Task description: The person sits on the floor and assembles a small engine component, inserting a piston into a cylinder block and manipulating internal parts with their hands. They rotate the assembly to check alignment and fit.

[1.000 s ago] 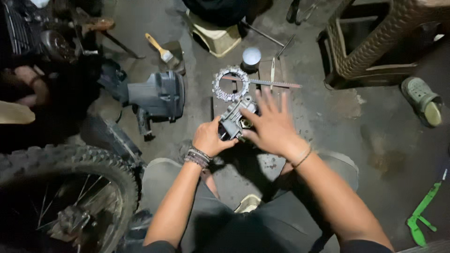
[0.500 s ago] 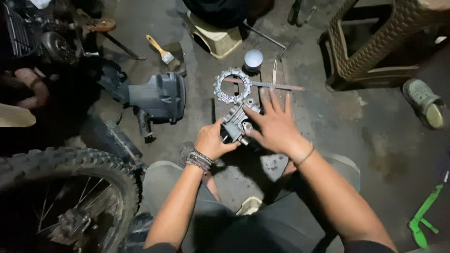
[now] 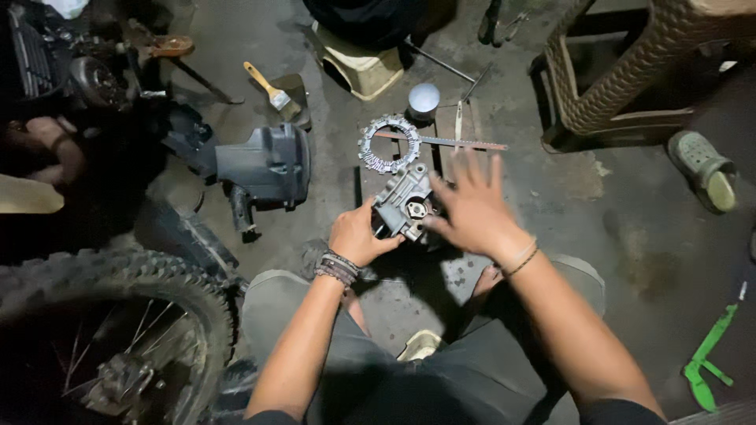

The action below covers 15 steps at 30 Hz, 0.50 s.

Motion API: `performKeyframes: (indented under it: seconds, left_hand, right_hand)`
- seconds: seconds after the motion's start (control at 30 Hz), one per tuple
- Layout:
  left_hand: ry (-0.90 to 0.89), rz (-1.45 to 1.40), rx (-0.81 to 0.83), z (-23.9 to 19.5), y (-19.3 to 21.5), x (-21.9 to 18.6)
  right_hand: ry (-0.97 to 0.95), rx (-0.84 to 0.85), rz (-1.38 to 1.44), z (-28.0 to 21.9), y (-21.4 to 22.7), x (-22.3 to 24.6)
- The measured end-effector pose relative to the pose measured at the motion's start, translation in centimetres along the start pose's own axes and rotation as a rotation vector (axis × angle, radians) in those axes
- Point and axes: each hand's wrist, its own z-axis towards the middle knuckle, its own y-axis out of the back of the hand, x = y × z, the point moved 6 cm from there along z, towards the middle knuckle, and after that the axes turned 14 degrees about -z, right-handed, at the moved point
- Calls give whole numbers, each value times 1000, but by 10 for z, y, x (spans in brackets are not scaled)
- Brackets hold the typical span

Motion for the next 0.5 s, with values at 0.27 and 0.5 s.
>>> performKeyframes:
  seconds: [0.27, 0.5]
  left_hand:
    - [34, -29, 19, 0, 2, 2]
    - [52, -72, 34, 3, 5, -9]
  right_hand:
    - [23, 42, -3, -3, -3, 6]
    - [92, 85, 85, -6, 15, 16]
